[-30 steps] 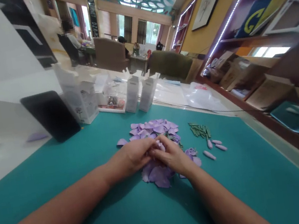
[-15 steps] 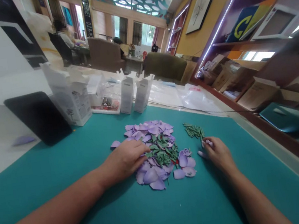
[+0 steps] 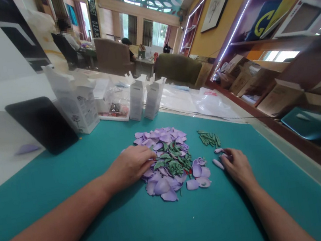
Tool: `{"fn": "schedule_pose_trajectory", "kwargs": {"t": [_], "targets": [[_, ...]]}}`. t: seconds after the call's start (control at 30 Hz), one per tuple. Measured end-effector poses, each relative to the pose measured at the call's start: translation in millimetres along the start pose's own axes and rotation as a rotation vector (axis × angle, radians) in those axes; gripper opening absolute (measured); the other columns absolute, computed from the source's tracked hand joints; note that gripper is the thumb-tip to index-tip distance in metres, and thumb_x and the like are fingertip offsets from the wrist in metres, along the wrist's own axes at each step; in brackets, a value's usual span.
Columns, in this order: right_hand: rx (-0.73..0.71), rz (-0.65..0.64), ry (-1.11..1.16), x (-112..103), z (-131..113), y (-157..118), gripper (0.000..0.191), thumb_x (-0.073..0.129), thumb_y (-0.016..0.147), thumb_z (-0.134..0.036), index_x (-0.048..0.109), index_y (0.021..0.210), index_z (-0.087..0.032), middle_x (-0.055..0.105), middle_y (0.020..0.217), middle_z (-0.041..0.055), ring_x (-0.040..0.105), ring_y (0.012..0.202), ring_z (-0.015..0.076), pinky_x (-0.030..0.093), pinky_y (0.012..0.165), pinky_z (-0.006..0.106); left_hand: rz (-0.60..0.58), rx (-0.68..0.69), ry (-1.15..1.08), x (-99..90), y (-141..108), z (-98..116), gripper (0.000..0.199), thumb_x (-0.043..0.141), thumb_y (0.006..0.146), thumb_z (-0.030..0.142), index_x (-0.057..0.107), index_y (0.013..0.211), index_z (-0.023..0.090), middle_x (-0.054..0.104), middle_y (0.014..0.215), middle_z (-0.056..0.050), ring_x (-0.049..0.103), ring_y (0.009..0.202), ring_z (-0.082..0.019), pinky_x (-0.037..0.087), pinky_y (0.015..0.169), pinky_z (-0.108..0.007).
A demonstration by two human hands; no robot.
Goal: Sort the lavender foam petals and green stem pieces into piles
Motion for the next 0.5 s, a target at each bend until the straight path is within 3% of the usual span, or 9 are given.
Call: {"fn": "schedule_pose_trajectory", "kwargs": {"t": [0.13, 0.3, 0.5], "targets": [[-0.046, 0.023, -0.025, -2, -10, -1, 0.045, 0.044, 0.085, -0.049, 0.064, 0.111, -0.018, 0.065, 0.108, 0.0152, 0.057, 0.103, 0.0307, 0.042, 0.091, 0.047, 0.008, 0.003, 0.002, 0.0, 0, 1, 0.015, 0.048, 0.095, 0.022, 0.063, 0.096, 0.020, 0.065, 0.090, -0.003, 0.059, 0.084, -0.016, 0.040, 0.077, -0.027], [-0.133, -0.069, -0.157, 9, -22, -5, 0.054, 0.049, 0.085, -0.052, 0.056, 0.129, -0.022, 0.055, 0.131, 0.0142, 0.046, 0.123, 0.0336, 0.038, 0.098, 0.051, -0.002, -0.005, -0.003, 1.1, -1, -1, 0.015, 0.049, 0.094, 0.021, 0.064, 0.095, 0.020, 0.065, 0.089, -0.003, 0.060, 0.085, -0.016, 0.040, 0.077, -0.027], [-0.134, -0.099, -0.122, 22, -7, 4, 0.044, 0.046, 0.088, -0.048, 0.064, 0.118, -0.022, 0.060, 0.123, 0.0129, 0.052, 0.116, 0.0307, 0.041, 0.096, 0.049, 0.001, 0.005, -0.006, 1.4, 0, 0, 0.016, 0.049, 0.094, 0.021, 0.065, 0.092, 0.020, 0.066, 0.089, -0.004, 0.060, 0.083, -0.016, 0.041, 0.076, -0.027]]}}
Point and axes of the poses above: each hand's wrist, its own y-axis towards the middle knuckle, its own x-axis out of the palm, z = x × y, the point moved 7 cm from there along y, towards the middle knuckle
